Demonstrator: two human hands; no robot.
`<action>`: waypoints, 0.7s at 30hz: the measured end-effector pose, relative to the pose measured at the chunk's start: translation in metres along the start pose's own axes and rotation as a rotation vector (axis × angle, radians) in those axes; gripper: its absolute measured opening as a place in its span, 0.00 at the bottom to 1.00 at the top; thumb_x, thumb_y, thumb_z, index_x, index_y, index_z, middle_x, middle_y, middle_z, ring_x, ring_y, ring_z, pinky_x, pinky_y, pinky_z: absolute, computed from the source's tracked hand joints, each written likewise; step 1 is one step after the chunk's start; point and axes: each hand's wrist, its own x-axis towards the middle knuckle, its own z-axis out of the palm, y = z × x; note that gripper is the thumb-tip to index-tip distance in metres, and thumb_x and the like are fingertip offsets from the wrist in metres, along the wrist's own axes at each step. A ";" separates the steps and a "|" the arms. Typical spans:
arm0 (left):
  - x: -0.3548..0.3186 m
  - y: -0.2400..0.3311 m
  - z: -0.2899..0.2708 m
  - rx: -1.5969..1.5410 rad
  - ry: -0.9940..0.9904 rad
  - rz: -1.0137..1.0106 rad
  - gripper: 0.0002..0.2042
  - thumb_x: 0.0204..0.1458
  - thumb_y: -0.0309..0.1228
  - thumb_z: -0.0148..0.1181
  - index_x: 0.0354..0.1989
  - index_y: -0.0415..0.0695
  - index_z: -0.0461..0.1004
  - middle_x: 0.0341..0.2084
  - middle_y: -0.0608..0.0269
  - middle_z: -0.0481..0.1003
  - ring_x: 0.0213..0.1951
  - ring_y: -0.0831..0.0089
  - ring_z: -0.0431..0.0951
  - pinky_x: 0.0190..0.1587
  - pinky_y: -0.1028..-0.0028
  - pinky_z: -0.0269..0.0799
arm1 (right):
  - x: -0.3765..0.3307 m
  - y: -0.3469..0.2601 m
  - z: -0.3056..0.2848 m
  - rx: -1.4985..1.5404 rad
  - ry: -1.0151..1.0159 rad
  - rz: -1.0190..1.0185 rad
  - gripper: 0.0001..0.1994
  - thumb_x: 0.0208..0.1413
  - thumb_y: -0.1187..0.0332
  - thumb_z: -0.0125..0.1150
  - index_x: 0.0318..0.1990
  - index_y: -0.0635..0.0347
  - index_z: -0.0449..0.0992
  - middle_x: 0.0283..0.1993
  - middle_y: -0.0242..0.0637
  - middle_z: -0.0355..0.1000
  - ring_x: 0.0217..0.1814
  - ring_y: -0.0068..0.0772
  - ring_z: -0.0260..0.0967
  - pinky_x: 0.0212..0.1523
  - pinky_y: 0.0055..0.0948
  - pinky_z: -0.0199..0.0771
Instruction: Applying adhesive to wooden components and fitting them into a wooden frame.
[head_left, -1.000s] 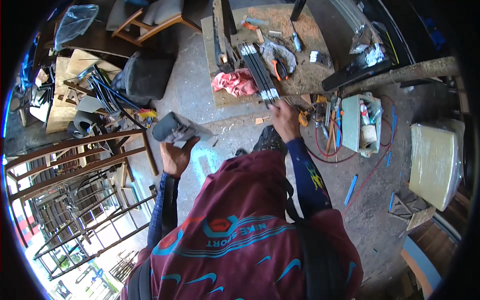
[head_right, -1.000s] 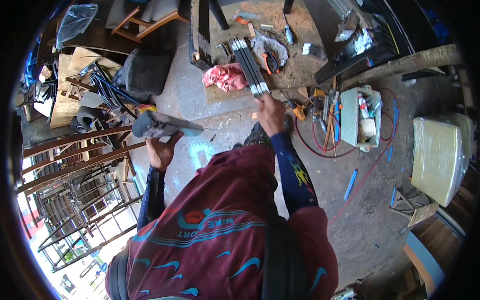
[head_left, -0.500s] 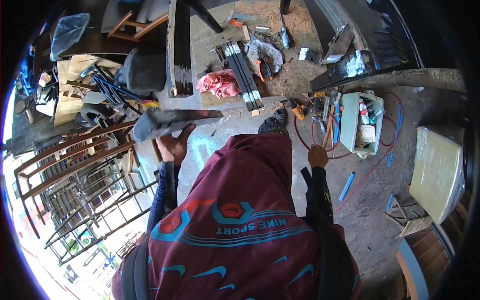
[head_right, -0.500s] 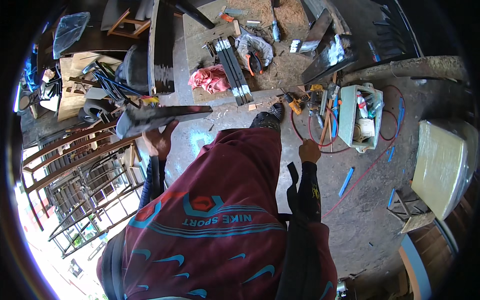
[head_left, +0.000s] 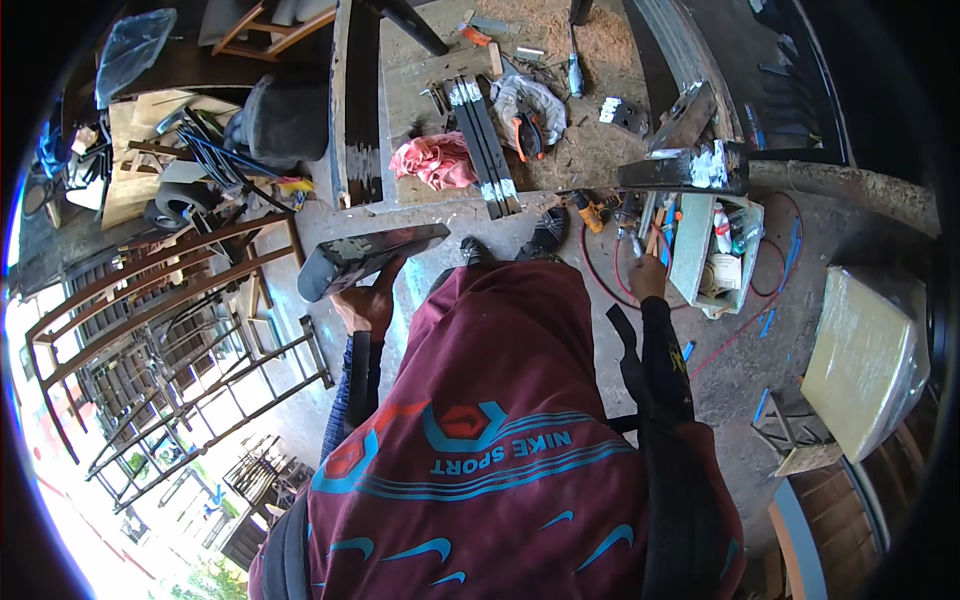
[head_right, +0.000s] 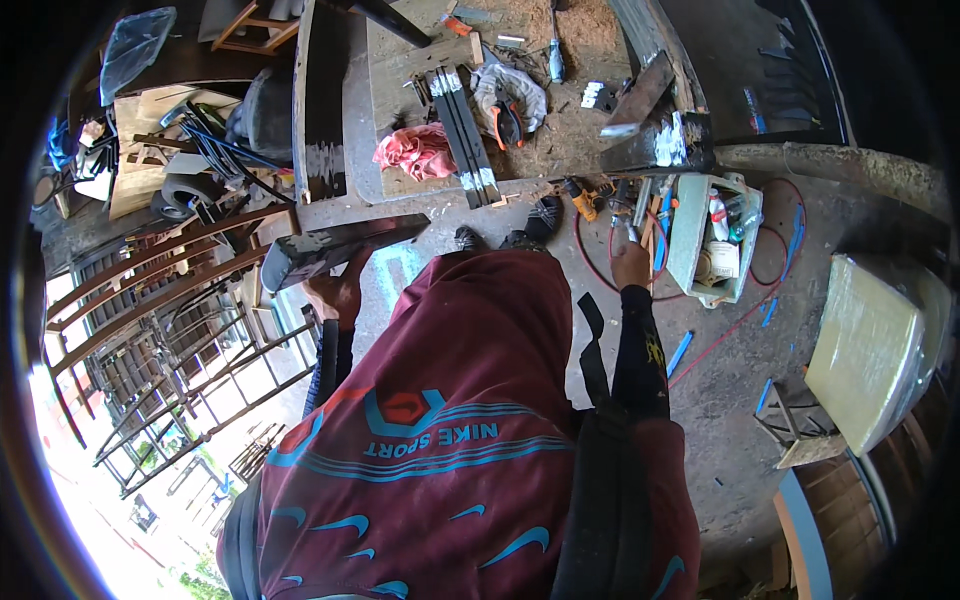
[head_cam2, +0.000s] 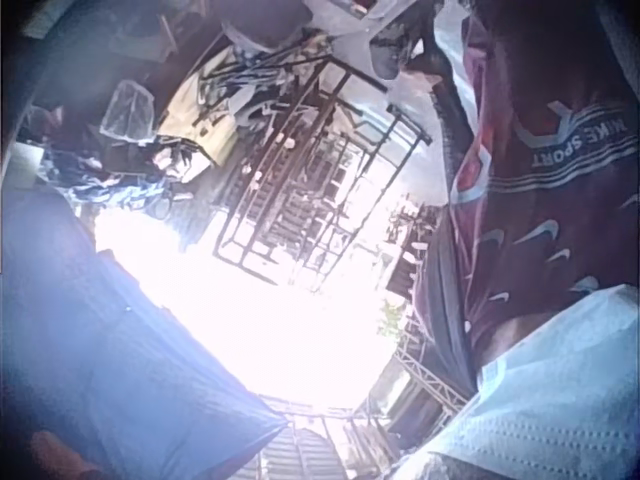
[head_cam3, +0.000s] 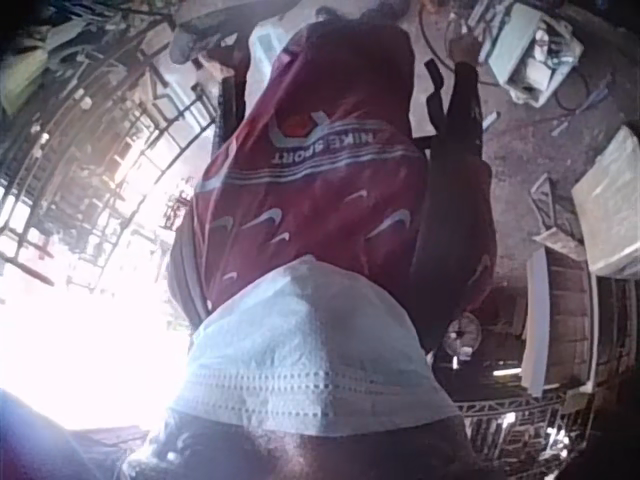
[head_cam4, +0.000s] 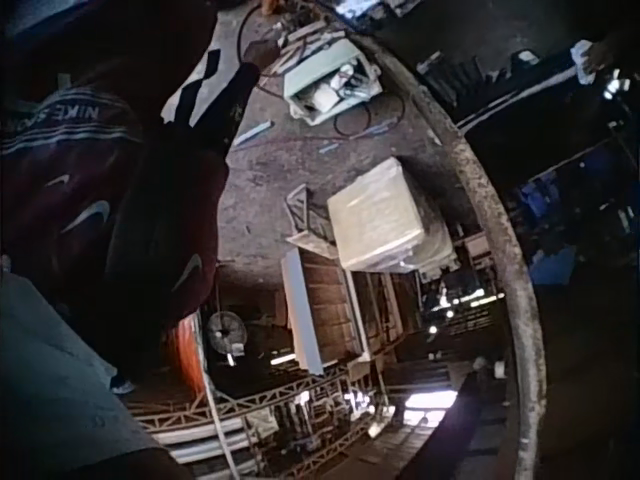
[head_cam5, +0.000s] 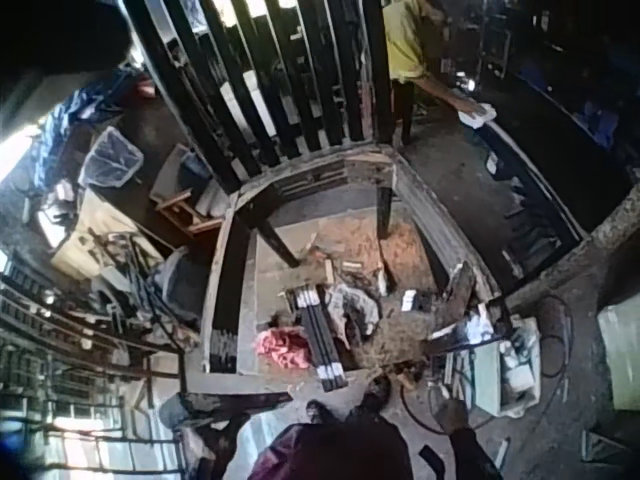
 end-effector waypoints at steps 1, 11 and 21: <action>0.001 0.002 0.001 -0.003 0.001 -0.002 0.26 0.41 0.29 0.81 0.49 0.35 0.77 0.45 0.53 0.82 0.48 0.62 0.80 0.56 0.63 0.74 | 0.002 -0.015 -0.002 0.082 -0.091 0.055 0.06 0.44 0.76 0.62 0.31 0.66 0.81 0.28 0.51 0.78 0.34 0.56 0.78 0.35 0.45 0.76; 0.032 -0.011 -0.021 0.272 -0.200 -0.014 0.30 0.43 0.44 0.80 0.53 0.42 0.79 0.49 0.57 0.81 0.49 0.61 0.80 0.57 0.64 0.73 | 0.048 -0.197 0.030 0.176 0.180 -0.485 0.07 0.51 0.71 0.64 0.25 0.62 0.72 0.25 0.54 0.73 0.33 0.63 0.73 0.33 0.55 0.70; 0.055 -0.065 -0.067 0.080 -0.424 0.108 0.26 0.51 0.35 0.75 0.59 0.45 0.75 0.52 0.64 0.80 0.54 0.71 0.79 0.60 0.71 0.70 | 0.089 -0.359 0.100 -0.226 0.170 -0.357 0.25 0.55 0.57 0.65 0.54 0.66 0.70 0.48 0.52 0.77 0.46 0.52 0.78 0.47 0.48 0.78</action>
